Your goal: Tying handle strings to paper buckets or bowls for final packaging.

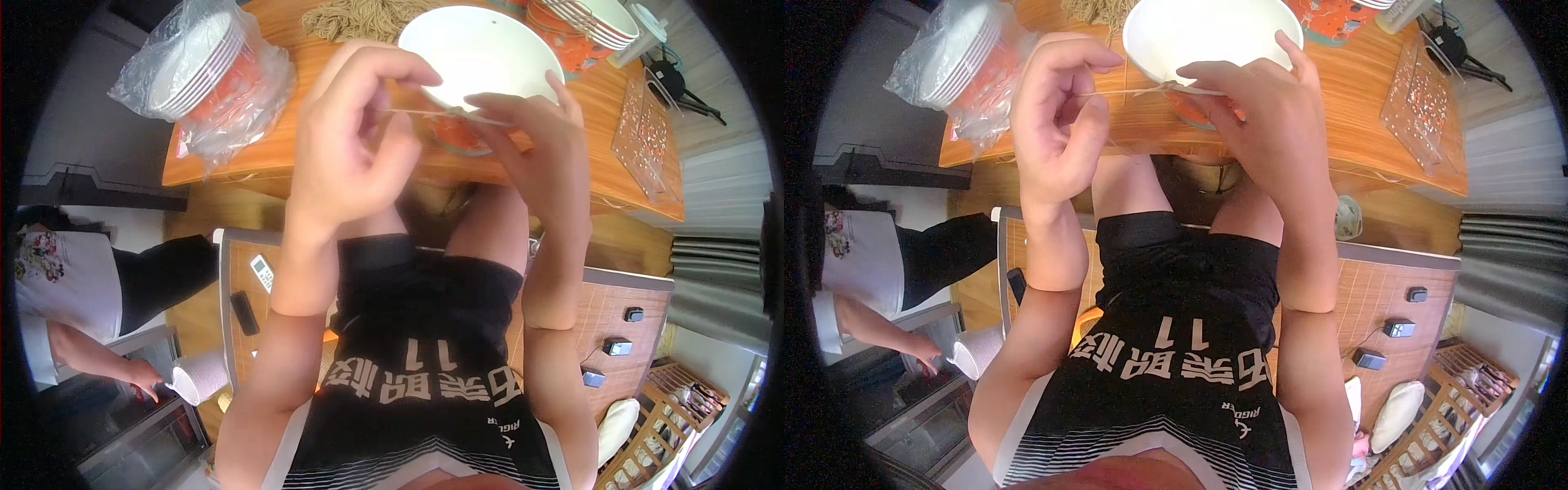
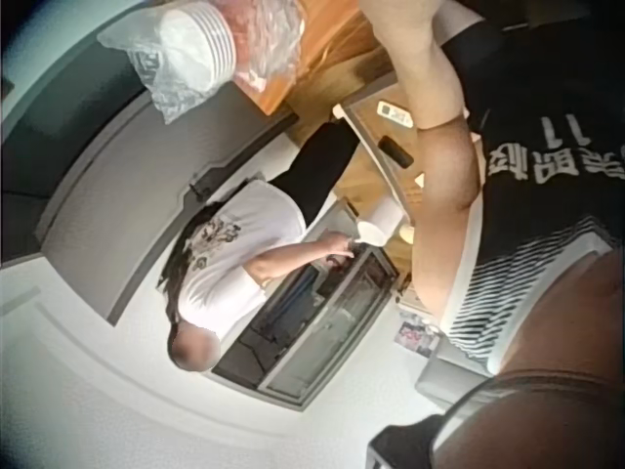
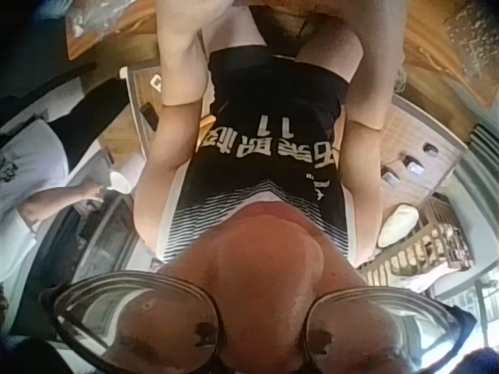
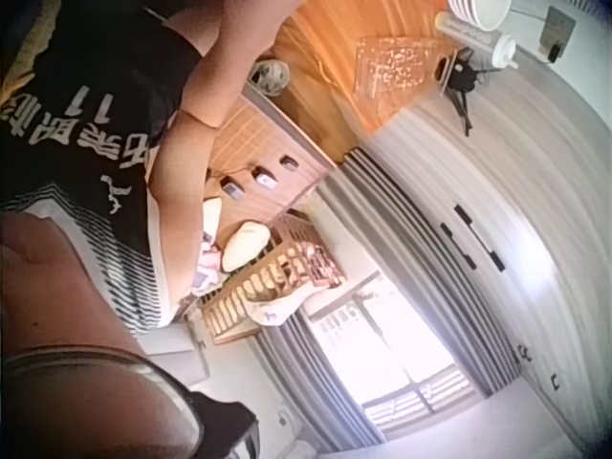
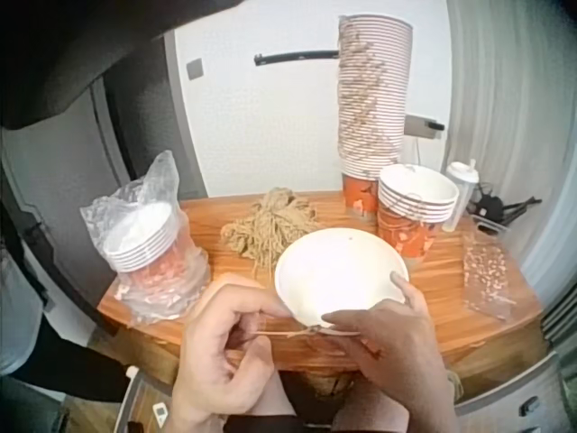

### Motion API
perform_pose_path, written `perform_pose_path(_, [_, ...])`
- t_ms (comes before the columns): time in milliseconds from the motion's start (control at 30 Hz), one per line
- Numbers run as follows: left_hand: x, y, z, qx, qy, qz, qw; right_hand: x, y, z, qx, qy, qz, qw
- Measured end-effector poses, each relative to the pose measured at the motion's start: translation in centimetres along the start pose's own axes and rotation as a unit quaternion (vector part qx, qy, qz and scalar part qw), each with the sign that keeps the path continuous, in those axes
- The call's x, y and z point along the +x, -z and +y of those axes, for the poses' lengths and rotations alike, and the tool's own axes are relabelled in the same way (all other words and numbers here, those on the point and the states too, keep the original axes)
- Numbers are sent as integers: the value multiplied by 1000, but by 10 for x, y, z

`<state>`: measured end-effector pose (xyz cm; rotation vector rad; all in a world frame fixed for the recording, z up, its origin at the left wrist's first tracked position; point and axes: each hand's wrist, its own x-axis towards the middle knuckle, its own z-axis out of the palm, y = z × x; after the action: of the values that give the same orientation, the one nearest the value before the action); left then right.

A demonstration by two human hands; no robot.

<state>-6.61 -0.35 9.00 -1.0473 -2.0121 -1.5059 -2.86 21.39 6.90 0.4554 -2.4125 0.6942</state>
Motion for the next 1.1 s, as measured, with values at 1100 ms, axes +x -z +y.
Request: perform_pose_path(1100, [-10, -1, 4, 182, 39, -40, 982, 4, -5, 0, -6, 48, 22, 999])
